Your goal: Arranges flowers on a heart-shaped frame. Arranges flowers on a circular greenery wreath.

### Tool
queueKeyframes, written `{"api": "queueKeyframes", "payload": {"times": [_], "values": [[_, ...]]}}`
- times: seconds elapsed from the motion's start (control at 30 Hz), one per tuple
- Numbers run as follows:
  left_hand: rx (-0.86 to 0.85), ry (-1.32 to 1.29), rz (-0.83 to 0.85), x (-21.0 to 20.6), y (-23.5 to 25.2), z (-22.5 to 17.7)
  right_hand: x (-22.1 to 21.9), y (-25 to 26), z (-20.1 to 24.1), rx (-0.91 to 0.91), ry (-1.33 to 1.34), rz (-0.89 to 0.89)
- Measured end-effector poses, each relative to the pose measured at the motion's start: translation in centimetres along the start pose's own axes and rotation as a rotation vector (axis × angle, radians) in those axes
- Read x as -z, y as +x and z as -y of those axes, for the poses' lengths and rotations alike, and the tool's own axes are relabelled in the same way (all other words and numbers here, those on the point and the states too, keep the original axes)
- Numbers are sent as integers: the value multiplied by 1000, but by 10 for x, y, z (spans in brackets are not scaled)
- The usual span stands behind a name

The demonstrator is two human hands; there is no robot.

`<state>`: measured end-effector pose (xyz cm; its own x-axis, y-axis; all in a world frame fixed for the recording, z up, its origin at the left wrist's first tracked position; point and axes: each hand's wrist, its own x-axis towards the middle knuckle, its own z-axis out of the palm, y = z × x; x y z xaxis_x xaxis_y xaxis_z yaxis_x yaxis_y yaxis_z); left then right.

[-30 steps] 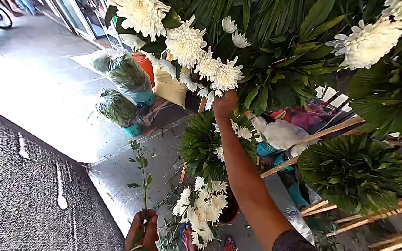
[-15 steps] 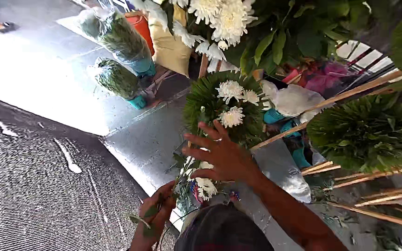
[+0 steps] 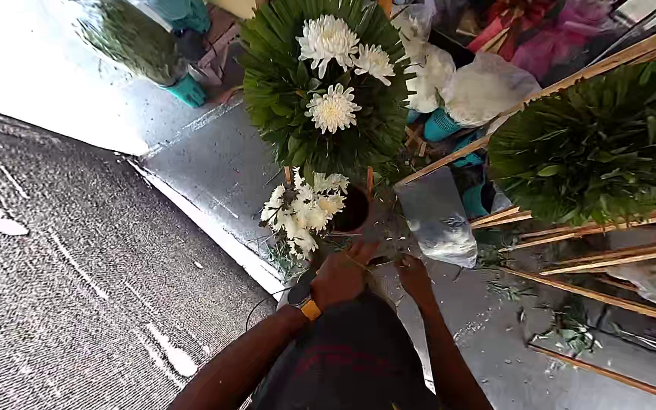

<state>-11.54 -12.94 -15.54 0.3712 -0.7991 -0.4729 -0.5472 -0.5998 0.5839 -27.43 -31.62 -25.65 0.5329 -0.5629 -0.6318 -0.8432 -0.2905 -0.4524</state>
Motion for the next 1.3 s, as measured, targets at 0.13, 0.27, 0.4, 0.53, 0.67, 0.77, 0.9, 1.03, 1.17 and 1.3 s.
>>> {"api": "queueKeyframes", "payload": {"times": [0.13,0.27,0.4,0.53,0.67,0.77,0.9,1.03,1.17,1.3], "values": [[384,122,269,-67,-11,50,13,38,-23,-52,-330,173],[817,24,301,-105,-59,110,-29,74,25,218,-219,324],[947,-213,201,-134,-118,154,-108,84,77,369,-170,350],[1050,-409,42,-158,-152,148,-179,71,112,421,-309,307],[1076,-566,-93,-183,-156,136,-227,70,140,357,-341,159],[1097,-637,-122,-195,-157,129,-239,80,144,377,-323,57],[1075,-609,-119,-192,-162,133,-219,89,91,503,-168,51],[1014,-573,-215,-183,-157,142,-144,66,41,417,-292,290],[952,-562,-268,-167,-135,145,-59,27,42,339,-130,322],[863,-494,-247,-149,-107,138,-36,48,40,310,-45,219]]}}
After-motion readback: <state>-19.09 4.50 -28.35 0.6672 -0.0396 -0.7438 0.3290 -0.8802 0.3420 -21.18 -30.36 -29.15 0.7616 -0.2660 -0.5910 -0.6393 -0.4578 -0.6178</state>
